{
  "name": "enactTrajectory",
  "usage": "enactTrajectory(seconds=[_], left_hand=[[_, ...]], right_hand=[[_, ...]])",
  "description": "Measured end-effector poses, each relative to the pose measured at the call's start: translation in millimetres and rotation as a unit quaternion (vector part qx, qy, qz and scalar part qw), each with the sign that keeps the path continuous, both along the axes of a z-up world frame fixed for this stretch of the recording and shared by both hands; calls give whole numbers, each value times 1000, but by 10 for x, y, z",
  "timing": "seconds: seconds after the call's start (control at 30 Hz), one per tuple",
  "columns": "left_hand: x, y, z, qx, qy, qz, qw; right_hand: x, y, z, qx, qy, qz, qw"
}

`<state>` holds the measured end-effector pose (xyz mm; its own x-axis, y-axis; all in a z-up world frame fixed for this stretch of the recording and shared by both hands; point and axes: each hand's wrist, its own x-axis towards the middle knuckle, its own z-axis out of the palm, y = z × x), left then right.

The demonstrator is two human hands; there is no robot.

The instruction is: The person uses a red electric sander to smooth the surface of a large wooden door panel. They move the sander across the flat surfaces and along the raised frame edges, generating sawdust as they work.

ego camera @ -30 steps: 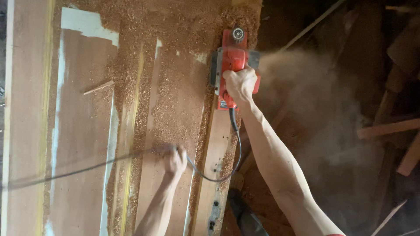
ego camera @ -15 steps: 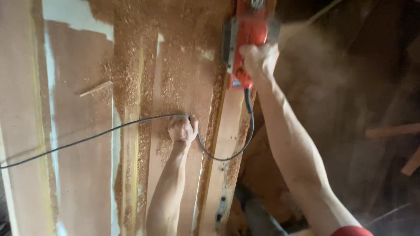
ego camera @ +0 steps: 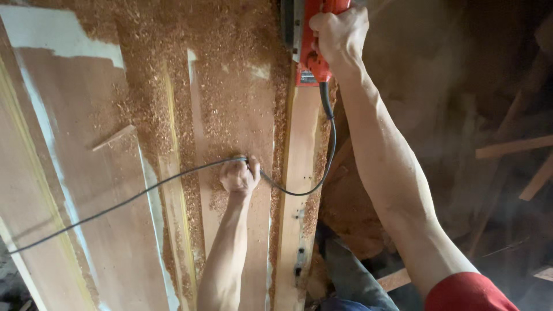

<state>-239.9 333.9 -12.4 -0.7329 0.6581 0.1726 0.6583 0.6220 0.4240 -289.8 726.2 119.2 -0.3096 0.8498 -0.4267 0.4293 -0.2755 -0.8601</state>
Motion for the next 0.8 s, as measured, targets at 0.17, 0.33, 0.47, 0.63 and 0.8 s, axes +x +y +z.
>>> enactTrajectory(seconds=[0.17, 0.33, 0.47, 0.63, 0.8], left_hand=[[-2, 15, 60, 17, 15, -12, 1000], [-4, 23, 37, 3, -9, -11, 1000], [30, -7, 30, -10, 17, -1, 1000], [21, 18, 57, -20, 4, 0, 1000], [22, 14, 35, 12, 2, -2, 1000]], right_hand=[[-135, 159, 30, 2, 4, 11, 1000], [-288, 317, 32, 2, 26, 2, 1000], [-385, 429, 26, 8, 44, 5, 999], [-531, 601, 26, 4, 0, 6, 1000], [-673, 779, -50, 35, 5, 7, 999]])
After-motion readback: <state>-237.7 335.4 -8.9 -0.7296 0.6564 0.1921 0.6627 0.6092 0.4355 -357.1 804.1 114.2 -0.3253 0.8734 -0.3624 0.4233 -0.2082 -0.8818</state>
